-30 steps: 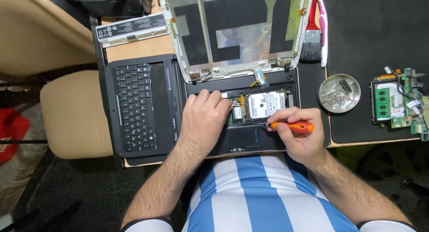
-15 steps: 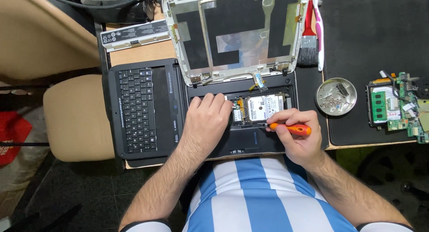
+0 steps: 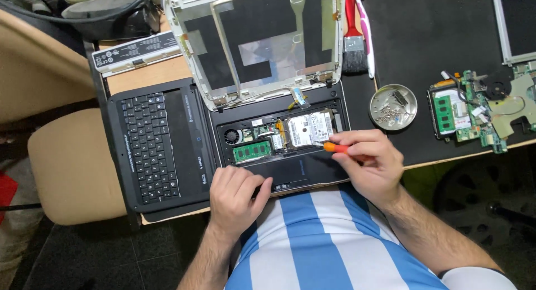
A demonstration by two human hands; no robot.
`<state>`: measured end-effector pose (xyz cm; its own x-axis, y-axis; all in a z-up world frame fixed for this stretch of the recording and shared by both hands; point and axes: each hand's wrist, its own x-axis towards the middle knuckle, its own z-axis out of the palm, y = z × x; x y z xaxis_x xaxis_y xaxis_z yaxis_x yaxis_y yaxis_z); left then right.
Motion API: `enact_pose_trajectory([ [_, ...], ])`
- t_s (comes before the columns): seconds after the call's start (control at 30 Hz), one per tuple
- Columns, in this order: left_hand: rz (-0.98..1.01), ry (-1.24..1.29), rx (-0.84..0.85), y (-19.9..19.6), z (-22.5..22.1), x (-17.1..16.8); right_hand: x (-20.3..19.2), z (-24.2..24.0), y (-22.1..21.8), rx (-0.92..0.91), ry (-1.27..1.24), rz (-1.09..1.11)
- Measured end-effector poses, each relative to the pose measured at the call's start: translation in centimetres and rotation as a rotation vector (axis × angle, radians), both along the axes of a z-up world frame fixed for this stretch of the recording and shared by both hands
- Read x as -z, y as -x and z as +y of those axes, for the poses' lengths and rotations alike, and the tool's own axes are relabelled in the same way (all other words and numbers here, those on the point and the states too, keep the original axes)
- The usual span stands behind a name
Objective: Securing internal components of a laptop using a screwdriver, including the hard drive and various connectors.
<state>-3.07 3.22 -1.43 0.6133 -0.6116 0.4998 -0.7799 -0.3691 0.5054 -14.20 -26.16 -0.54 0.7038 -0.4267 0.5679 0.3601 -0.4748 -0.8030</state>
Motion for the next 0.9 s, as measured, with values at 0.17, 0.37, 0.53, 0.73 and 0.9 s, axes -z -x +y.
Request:
enact_pose_trajectory([
  [0.17,-0.01,0.002,0.017,0.6,1.6,-0.4,1.0,-3.2,4.1,0.187,0.151,0.09],
  [0.37,-0.08,-0.076,0.022,0.5,2.9,-0.6,1.5,-4.5,6.3,0.32,0.445,0.254],
  [0.53,-0.158,-0.123,0.02,0.6,3.4,-1.1,2.8,-3.9,6.3,0.343,0.522,0.32],
  [0.73,-0.148,-0.137,-0.001,1.0,4.3,-1.0,1.9,-4.2,6.9,0.32,0.638,0.475],
  [0.9,-0.143,-0.119,-0.006,1.0,5.2,-0.8,1.3,-4.4,7.5,0.206,0.62,0.507],
])
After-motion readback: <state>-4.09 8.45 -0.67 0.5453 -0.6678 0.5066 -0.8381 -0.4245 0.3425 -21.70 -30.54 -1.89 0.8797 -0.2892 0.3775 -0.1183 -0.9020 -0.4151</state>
